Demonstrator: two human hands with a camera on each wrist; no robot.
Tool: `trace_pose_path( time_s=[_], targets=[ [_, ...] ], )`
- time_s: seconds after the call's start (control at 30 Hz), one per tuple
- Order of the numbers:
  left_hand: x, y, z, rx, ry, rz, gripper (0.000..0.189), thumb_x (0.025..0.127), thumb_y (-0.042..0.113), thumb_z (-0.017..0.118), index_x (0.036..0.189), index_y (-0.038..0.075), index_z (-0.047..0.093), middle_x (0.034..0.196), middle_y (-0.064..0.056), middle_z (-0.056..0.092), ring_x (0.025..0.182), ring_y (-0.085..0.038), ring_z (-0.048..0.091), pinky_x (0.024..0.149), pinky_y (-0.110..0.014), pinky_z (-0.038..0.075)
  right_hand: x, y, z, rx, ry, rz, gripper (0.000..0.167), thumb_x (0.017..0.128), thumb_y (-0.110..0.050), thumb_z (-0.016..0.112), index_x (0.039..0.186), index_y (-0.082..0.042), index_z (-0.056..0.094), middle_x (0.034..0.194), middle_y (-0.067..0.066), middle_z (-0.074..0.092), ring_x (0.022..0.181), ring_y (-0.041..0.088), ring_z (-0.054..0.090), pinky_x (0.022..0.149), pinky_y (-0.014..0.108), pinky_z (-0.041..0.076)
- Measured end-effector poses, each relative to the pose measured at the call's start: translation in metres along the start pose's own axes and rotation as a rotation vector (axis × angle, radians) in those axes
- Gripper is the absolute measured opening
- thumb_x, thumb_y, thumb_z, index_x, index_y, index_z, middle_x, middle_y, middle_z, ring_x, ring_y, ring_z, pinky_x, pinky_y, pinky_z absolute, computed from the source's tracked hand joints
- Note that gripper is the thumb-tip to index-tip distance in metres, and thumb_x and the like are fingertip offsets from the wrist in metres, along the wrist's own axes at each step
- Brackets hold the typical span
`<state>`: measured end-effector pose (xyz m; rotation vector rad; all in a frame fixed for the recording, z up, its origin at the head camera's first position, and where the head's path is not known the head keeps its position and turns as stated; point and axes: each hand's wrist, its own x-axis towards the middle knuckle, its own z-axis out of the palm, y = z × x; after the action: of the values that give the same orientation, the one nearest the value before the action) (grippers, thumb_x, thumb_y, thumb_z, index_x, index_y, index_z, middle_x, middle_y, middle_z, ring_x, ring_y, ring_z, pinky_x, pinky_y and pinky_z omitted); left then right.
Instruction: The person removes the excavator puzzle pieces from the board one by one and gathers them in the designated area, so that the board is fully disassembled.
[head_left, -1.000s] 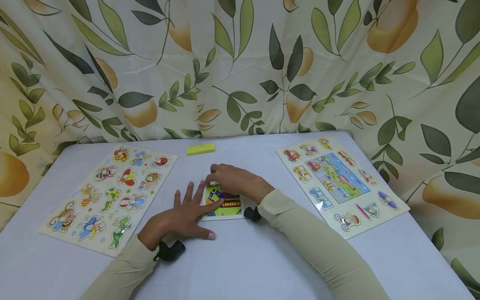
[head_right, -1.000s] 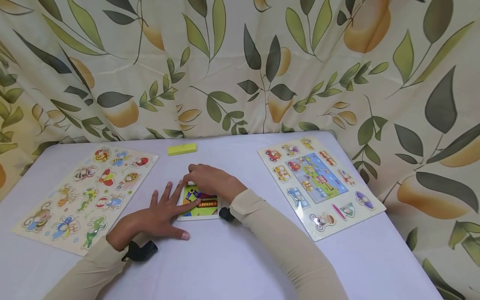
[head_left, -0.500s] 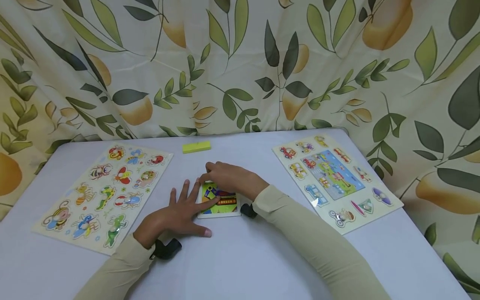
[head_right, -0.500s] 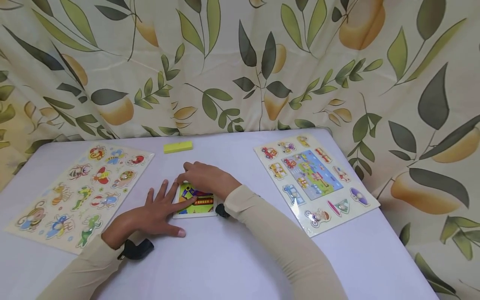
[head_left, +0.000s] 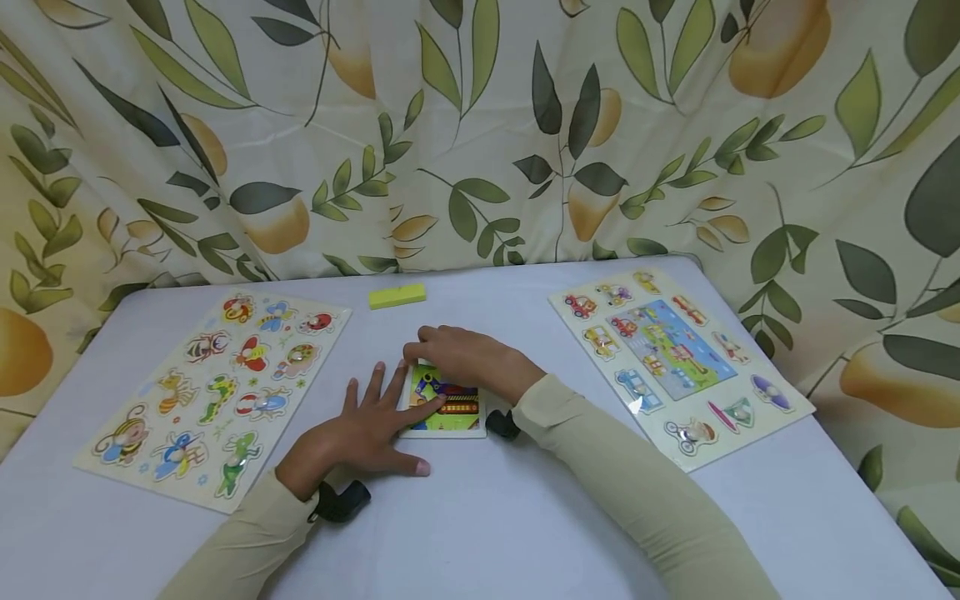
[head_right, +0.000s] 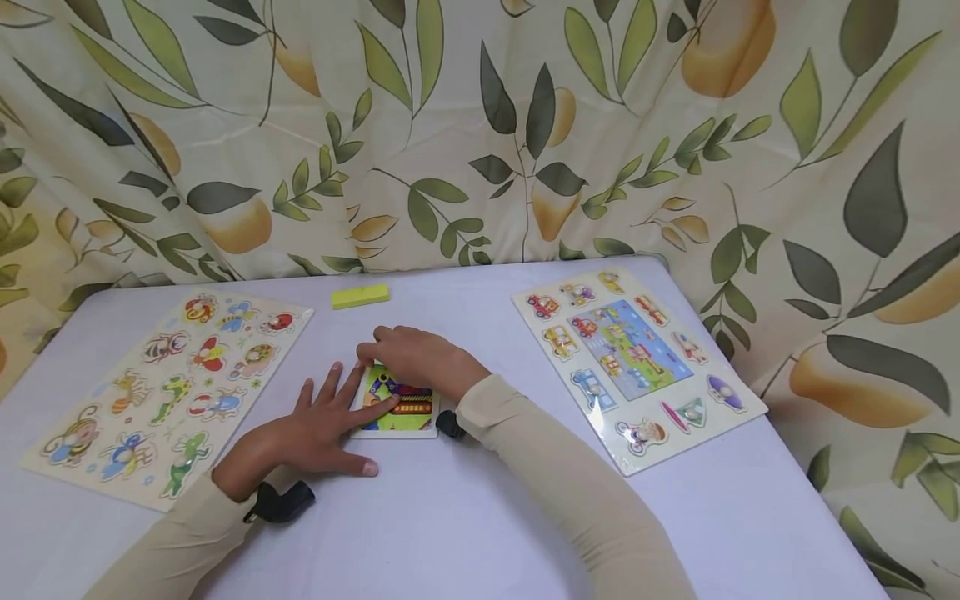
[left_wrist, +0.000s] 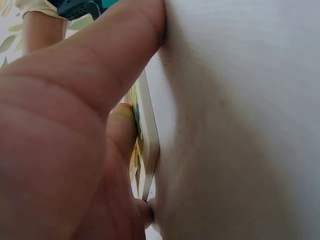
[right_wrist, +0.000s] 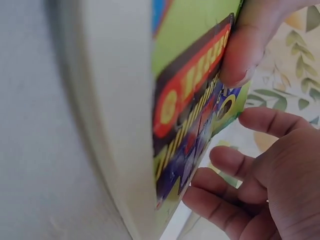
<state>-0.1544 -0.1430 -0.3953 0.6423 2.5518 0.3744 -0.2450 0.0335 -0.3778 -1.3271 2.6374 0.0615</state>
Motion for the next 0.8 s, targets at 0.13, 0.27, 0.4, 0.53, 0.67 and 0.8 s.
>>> trace_pose_path(
  time_s=[0.13, 0.27, 0.4, 0.53, 0.67, 0.8],
  targets=[
    [-0.0007, -0.0007, -0.0003, 0.001, 0.003, 0.01, 0.091, 0.08, 0.064, 0.067, 0.155, 0.032, 0.026, 0.159, -0.019, -0.016, 0.139, -0.047, -0.022, 0.102, -0.07, -0.012, -0.0024, -0.0015, -0.0005, 0.002, 0.008, 0.009, 0.038, 0.095, -0.004, 0.061, 0.126, -0.025, 0.057, 0.122, 0.004, 0.053, 0.098, 0.017, 0.056, 0.087, 0.03, 0.049],
    [-0.0015, -0.0007, -0.0001, 0.012, 0.015, 0.004, 0.095, 0.079, 0.064, 0.068, 0.156, 0.029, 0.024, 0.159, -0.02, -0.012, 0.14, -0.047, -0.02, 0.102, -0.07, -0.011, -0.0027, -0.001, 0.0015, -0.016, 0.005, 0.032, 0.037, 0.094, -0.005, 0.063, 0.126, -0.025, 0.058, 0.12, 0.004, 0.054, 0.096, 0.017, 0.058, 0.085, 0.03, 0.05],
    [-0.0015, 0.0, 0.0003, 0.03, 0.033, -0.01, 0.096, 0.077, 0.065, 0.069, 0.155, 0.03, 0.026, 0.16, -0.02, -0.008, 0.141, -0.048, -0.016, 0.103, -0.071, -0.008, -0.0025, -0.0004, 0.0011, 0.02, 0.017, 0.037, 0.034, 0.092, -0.006, 0.066, 0.122, -0.022, 0.06, 0.116, 0.003, 0.056, 0.095, 0.014, 0.056, 0.086, 0.029, 0.049],
    [-0.0003, 0.0006, 0.0012, 0.04, 0.049, -0.019, 0.096, 0.075, 0.066, 0.07, 0.154, 0.031, 0.028, 0.161, -0.019, -0.005, 0.142, -0.047, -0.014, 0.104, -0.071, -0.006, -0.0024, -0.0011, -0.003, 0.125, 0.035, 0.039, 0.02, 0.095, -0.008, 0.062, 0.112, -0.017, 0.063, 0.109, 0.001, 0.061, 0.092, 0.014, 0.055, 0.086, 0.028, 0.049],
    [0.0007, 0.0005, 0.0024, 0.046, 0.057, -0.01, 0.097, 0.075, 0.066, 0.07, 0.154, 0.032, 0.026, 0.161, -0.015, -0.007, 0.143, -0.044, -0.013, 0.104, -0.071, -0.005, -0.0032, 0.0022, -0.0038, 0.307, 0.054, 0.068, 0.014, 0.097, -0.01, 0.054, 0.102, -0.016, 0.065, 0.099, -0.003, 0.064, 0.088, 0.012, 0.055, 0.082, 0.027, 0.047],
    [0.0014, 0.001, 0.0025, 0.068, 0.057, -0.001, 0.097, 0.075, 0.067, 0.069, 0.154, 0.032, 0.026, 0.163, -0.007, -0.005, 0.145, -0.038, -0.012, 0.103, -0.072, -0.004, -0.0053, 0.008, 0.0003, 0.456, 0.074, 0.083, 0.012, 0.096, -0.01, 0.056, 0.101, -0.016, 0.066, 0.089, -0.006, 0.061, 0.082, 0.011, 0.055, 0.074, 0.024, 0.047]
  ],
)
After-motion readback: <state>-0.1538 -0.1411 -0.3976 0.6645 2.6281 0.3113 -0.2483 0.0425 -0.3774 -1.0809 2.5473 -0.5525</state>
